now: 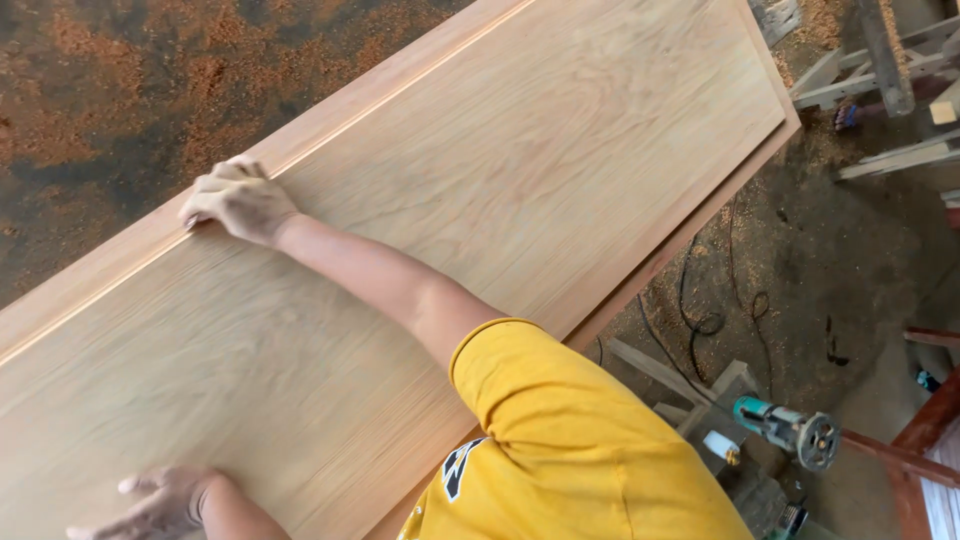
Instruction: The person sands a large, light-colored wooden board using a sanding block. They work along the edges and across the surface, moving the block back and forth. The person repositions the board and continues sanding different sections, including the corners and the main face.
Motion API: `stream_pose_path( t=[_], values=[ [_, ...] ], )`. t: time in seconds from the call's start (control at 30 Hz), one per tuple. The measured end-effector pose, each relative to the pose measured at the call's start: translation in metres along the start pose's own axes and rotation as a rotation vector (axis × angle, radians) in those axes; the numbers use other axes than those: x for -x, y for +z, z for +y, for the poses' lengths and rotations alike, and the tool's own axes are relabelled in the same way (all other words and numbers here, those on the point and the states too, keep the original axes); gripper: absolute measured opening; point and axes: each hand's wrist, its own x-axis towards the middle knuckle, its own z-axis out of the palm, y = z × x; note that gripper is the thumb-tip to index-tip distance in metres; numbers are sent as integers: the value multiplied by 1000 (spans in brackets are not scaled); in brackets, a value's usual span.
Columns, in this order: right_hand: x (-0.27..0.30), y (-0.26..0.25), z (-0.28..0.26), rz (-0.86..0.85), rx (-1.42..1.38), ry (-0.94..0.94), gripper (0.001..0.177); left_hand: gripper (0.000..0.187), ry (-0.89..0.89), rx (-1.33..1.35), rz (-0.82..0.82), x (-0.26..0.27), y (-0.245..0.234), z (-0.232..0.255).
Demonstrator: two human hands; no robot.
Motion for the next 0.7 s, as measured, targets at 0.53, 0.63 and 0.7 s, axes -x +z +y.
stream_pose_path(
  t=[0.53,0.63,0.7],
  values=[
    [50,-352,470,125,-51,-273,5,57,528,63,-320,358,-149,323],
    [62,-415,561,173,26,-252,13,53,549,131,-286,360,-155,334],
    [69,-442,598,145,53,-238,20,52,553,141,-281,363,-163,334]
  ],
)
